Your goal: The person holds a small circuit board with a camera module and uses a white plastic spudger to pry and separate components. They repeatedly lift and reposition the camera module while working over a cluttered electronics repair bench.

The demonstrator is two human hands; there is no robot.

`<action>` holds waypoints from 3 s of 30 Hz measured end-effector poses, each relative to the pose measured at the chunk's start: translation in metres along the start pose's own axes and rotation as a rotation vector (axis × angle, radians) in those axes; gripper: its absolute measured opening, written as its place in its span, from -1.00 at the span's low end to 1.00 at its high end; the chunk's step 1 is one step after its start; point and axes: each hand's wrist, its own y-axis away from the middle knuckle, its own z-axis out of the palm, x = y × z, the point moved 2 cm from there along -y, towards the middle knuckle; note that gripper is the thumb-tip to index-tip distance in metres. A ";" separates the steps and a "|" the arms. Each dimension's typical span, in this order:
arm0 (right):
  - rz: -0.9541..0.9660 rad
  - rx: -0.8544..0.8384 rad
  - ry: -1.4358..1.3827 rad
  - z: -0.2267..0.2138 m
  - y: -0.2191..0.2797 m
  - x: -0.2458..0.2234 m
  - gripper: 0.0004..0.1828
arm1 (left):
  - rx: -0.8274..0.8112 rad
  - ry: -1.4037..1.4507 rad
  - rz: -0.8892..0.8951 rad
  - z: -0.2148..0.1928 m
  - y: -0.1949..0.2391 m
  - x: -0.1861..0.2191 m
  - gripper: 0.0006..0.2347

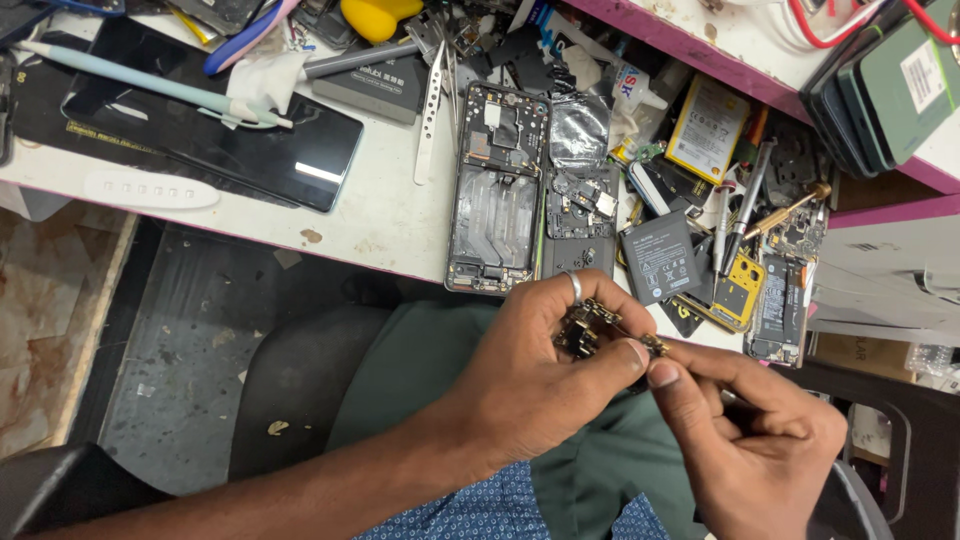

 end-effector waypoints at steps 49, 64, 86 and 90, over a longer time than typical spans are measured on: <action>0.405 -0.031 -0.434 -0.053 0.010 0.065 -0.82 | -0.198 -0.180 -0.209 0.043 -0.038 -0.002 -0.84; 0.318 -0.205 -0.490 -0.030 -0.012 0.052 -0.84 | -0.038 -0.209 -0.021 0.016 -0.018 0.011 -0.86; 0.288 -0.614 -0.258 0.025 -0.034 -0.001 -0.81 | 0.309 -0.190 0.097 -0.027 0.026 0.031 -0.87; 0.305 -0.650 -0.255 0.032 -0.036 -0.004 -0.80 | 0.336 -0.184 0.137 -0.033 0.034 0.033 -0.86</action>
